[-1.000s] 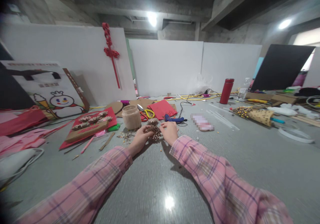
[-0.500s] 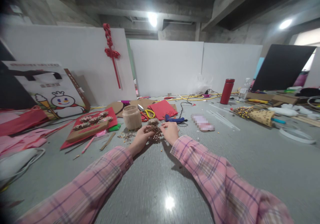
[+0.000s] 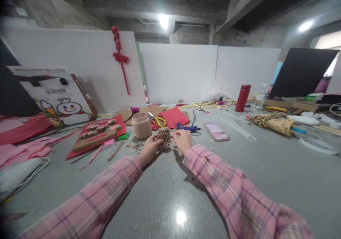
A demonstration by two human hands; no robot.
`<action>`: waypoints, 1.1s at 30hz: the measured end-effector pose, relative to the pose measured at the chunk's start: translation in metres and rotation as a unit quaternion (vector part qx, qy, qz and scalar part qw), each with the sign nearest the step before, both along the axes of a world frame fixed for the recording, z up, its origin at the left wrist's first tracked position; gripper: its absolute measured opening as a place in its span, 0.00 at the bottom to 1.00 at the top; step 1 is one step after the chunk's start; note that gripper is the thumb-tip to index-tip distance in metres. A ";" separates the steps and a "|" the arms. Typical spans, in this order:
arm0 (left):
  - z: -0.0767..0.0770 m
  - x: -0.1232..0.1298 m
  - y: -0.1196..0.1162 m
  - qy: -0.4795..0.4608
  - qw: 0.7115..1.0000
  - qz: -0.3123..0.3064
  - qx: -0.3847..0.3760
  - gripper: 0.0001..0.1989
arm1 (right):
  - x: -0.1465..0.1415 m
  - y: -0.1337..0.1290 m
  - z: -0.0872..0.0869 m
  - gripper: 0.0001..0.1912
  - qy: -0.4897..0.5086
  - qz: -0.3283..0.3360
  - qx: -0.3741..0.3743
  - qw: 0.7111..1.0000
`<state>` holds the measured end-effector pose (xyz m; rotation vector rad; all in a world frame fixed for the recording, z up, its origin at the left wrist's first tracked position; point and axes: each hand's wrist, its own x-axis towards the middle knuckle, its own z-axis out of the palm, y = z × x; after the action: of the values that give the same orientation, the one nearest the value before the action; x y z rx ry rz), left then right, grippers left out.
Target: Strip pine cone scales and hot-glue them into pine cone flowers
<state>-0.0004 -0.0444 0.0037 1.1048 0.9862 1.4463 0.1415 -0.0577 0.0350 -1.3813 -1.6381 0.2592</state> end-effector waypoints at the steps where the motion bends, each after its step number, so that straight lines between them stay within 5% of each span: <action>1: -0.001 0.000 0.001 -0.013 1.000 0.000 -0.003 0.17 | 0.000 -0.001 0.000 0.11 -0.004 -0.005 0.004 1.000; 19: 0.003 0.001 -0.003 -0.018 1.000 -0.005 0.017 0.17 | -0.012 -0.021 0.002 0.11 -0.080 -0.020 0.015 0.997; 33: 0.017 0.001 -0.014 -0.157 0.981 -0.110 0.005 0.13 | 0.001 -0.004 0.006 0.07 0.002 -0.006 0.041 0.999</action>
<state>0.0011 -0.0581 0.0209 0.9249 0.6137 1.3922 0.1423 -0.0618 0.0409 -1.3268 -1.6191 0.1849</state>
